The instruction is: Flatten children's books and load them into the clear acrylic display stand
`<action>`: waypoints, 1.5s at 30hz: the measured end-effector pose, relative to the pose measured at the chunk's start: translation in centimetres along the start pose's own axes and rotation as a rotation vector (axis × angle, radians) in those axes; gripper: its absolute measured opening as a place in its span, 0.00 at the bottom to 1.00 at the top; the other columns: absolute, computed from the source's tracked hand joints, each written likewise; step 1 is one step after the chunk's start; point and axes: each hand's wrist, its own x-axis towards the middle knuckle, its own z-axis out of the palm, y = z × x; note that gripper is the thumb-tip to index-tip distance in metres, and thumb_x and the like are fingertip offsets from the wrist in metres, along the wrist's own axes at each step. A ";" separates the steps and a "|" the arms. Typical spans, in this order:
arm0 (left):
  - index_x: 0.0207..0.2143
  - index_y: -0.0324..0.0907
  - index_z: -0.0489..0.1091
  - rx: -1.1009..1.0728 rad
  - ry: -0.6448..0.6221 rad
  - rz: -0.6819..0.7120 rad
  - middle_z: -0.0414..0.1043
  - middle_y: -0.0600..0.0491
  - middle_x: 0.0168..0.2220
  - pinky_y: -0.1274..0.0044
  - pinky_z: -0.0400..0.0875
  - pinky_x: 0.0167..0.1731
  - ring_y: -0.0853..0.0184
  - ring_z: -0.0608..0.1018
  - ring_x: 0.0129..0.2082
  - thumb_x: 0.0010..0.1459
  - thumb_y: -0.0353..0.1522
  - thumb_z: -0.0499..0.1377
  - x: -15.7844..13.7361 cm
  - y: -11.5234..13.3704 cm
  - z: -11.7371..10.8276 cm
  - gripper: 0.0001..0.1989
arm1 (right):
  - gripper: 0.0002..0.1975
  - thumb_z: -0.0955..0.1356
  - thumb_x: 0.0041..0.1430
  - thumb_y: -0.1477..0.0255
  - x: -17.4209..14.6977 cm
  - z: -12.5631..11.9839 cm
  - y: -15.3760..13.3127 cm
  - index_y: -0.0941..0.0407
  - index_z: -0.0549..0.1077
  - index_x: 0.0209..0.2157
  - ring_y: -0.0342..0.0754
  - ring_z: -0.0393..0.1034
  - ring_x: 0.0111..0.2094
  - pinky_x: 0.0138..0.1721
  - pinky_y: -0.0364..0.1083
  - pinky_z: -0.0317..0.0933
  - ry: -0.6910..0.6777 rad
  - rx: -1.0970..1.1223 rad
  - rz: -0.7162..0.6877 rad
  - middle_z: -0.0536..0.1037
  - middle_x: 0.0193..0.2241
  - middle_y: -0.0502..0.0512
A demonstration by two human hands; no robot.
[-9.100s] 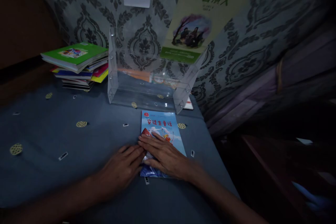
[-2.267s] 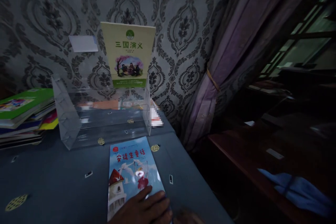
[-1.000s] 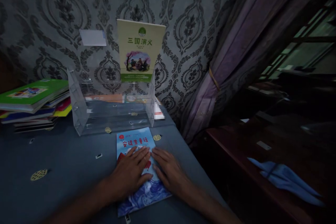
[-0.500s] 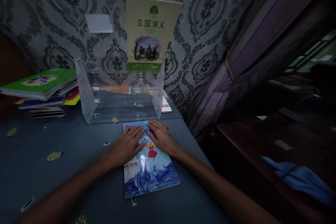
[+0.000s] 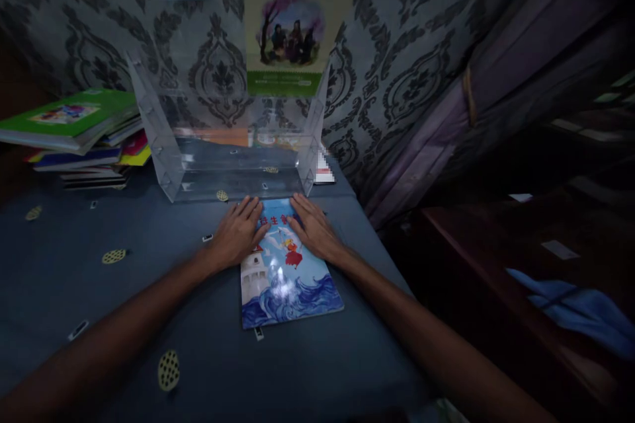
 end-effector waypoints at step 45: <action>0.39 0.38 0.69 -1.673 0.310 -0.880 0.77 0.50 0.36 0.70 0.77 0.45 0.66 0.81 0.37 0.55 0.20 0.58 0.3 -0.9 -3.1 0.10 | 0.33 0.61 0.68 0.61 -10.7 -1.3 -4.2 0.58 0.49 0.69 0.59 0.51 0.68 0.64 0.61 0.54 0.037 -0.045 -0.022 0.56 0.67 0.66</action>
